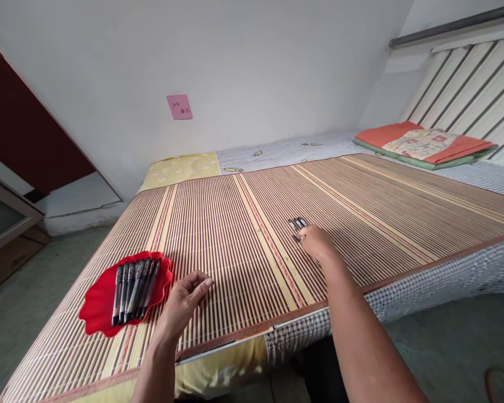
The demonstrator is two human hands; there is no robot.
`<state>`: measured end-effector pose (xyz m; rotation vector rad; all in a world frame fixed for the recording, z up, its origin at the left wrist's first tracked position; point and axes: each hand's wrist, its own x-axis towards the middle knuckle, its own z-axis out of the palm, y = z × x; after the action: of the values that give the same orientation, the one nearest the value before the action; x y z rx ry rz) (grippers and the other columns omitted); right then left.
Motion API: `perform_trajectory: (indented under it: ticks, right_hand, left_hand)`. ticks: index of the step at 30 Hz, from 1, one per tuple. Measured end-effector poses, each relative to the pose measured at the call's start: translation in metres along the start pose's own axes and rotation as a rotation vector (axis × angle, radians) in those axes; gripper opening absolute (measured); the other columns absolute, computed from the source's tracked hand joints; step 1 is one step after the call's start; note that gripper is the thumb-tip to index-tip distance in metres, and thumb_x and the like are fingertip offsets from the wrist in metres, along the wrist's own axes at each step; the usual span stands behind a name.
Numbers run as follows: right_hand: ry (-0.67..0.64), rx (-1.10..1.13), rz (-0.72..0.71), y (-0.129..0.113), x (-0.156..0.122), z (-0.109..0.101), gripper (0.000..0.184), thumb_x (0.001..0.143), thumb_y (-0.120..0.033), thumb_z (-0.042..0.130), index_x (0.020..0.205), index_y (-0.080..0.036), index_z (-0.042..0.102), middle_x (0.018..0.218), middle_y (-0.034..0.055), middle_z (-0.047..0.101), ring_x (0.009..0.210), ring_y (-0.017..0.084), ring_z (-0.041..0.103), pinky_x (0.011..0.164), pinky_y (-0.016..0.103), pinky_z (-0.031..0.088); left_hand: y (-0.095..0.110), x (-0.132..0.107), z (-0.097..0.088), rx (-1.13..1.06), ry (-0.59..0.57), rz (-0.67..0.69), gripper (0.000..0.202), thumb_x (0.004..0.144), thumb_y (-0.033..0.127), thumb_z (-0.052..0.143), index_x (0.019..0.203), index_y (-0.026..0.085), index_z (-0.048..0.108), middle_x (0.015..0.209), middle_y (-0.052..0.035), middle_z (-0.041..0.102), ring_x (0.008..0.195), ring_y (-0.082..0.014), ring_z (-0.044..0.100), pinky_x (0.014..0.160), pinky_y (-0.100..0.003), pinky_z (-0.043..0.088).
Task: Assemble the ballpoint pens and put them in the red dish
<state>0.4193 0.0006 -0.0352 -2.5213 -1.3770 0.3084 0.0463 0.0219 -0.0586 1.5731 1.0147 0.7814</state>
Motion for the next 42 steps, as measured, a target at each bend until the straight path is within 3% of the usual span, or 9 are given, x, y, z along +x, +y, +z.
perform_trajectory:
  ticks: [3, 6, 12, 18, 24, 30, 34, 37, 42]
  right_hand:
    - [0.049, 0.022, -0.029, 0.001, -0.002, -0.006, 0.029, 0.098, -0.016, 0.052, 0.108, -0.019, 0.079, 0.107, 0.0121, 0.078, 0.093, 0.021, 0.071, 0.065, 0.025, 0.041]
    - [0.071, -0.003, 0.018, 0.004, -0.004, -0.011, 0.031, 0.098, -0.014, 0.049, 0.111, -0.016, 0.077, 0.105, 0.0146, 0.077, 0.089, 0.023, 0.071, 0.060, 0.027, 0.038]
    - [-0.030, -0.068, 0.012, -0.008, -0.007, -0.002, 0.022, 0.094, -0.019, 0.058, 0.099, -0.013, 0.079, 0.094, 0.0168, 0.078, 0.088, 0.025, 0.072, 0.066, 0.029, 0.042]
    - [-0.110, -0.103, -0.003, -0.020, -0.007, 0.008, 0.020, 0.089, -0.009, 0.058, 0.095, -0.009, 0.077, 0.092, 0.0216, 0.077, 0.086, 0.027, 0.073, 0.065, 0.030, 0.042]
    - [-0.103, -0.021, -0.123, -0.023, -0.010, 0.008, 0.016, 0.089, -0.017, 0.059, 0.086, -0.016, 0.075, 0.091, 0.0144, 0.076, 0.080, 0.023, 0.071, 0.061, 0.029, 0.038]
    - [-0.114, 0.061, -0.151, -0.036, -0.015, 0.016, 0.012, 0.078, -0.003, 0.062, 0.078, -0.014, 0.069, 0.082, 0.0152, 0.072, 0.074, 0.023, 0.067, 0.062, 0.030, 0.036]
    - [-0.125, 0.247, -0.277, -0.053, -0.023, 0.019, 0.013, 0.076, -0.007, 0.064, 0.070, -0.017, 0.062, 0.075, 0.0083, 0.067, 0.071, 0.020, 0.063, 0.062, 0.029, 0.038]
    - [-0.176, 0.453, -0.435, -0.078, -0.032, 0.023, 0.007, 0.081, -0.017, 0.066, 0.075, -0.019, 0.061, 0.077, 0.0019, 0.067, 0.073, 0.016, 0.064, 0.064, 0.025, 0.044]
    - [-0.354, 1.144, -0.560, -0.129, -0.060, 0.040, 0.017, 0.078, -0.031, 0.073, 0.081, -0.018, 0.064, 0.077, 0.0002, 0.066, 0.071, 0.015, 0.063, 0.069, 0.028, 0.050]
  left_hand:
    - [0.000, 0.000, 0.000, -0.014, -0.003, -0.003, 0.041, 0.086, 0.056, 0.069, 0.075, 0.018, 0.058, 0.059, 0.0062, 0.044, 0.054, -0.0092, 0.038, 0.052, -0.022, 0.032]
    - [0.000, 0.000, -0.001, -0.023, -0.005, -0.007, 0.041, 0.087, 0.056, 0.069, 0.075, 0.018, 0.058, 0.059, 0.0065, 0.044, 0.053, -0.0092, 0.038, 0.052, -0.022, 0.032]
    - [0.001, 0.000, 0.002, -0.006, 0.004, -0.008, 0.043, 0.085, 0.058, 0.068, 0.075, 0.018, 0.058, 0.060, 0.0060, 0.045, 0.054, -0.0094, 0.039, 0.052, -0.022, 0.032]
    - [0.005, 0.000, 0.002, 0.027, 0.007, -0.022, 0.043, 0.084, 0.059, 0.068, 0.074, 0.018, 0.058, 0.059, 0.0056, 0.046, 0.054, -0.0101, 0.040, 0.051, -0.023, 0.033]
    - [0.008, -0.003, 0.003, 0.027, 0.009, -0.013, 0.043, 0.085, 0.058, 0.067, 0.073, 0.018, 0.056, 0.059, 0.0053, 0.046, 0.054, -0.0100, 0.040, 0.052, -0.023, 0.033]
    - [0.005, -0.001, 0.004, -0.002, 0.015, -0.006, 0.042, 0.084, 0.057, 0.069, 0.072, 0.018, 0.058, 0.057, 0.0061, 0.045, 0.053, -0.0098, 0.040, 0.052, -0.023, 0.033]
    - [0.005, 0.000, 0.008, -0.049, 0.017, -0.008, 0.041, 0.083, 0.054, 0.072, 0.071, 0.018, 0.058, 0.056, 0.0064, 0.046, 0.052, -0.0090, 0.041, 0.051, -0.022, 0.033]
    - [0.009, -0.001, 0.018, -0.099, 0.009, -0.012, 0.037, 0.083, 0.052, 0.074, 0.081, 0.016, 0.066, 0.062, 0.0029, 0.057, 0.055, -0.0100, 0.049, 0.053, -0.022, 0.038]
    - [0.022, -0.005, 0.036, -0.240, -0.050, -0.016, 0.045, 0.084, 0.049, 0.076, 0.114, 0.016, 0.071, 0.102, -0.0113, 0.076, 0.091, -0.0214, 0.070, 0.079, -0.032, 0.055]
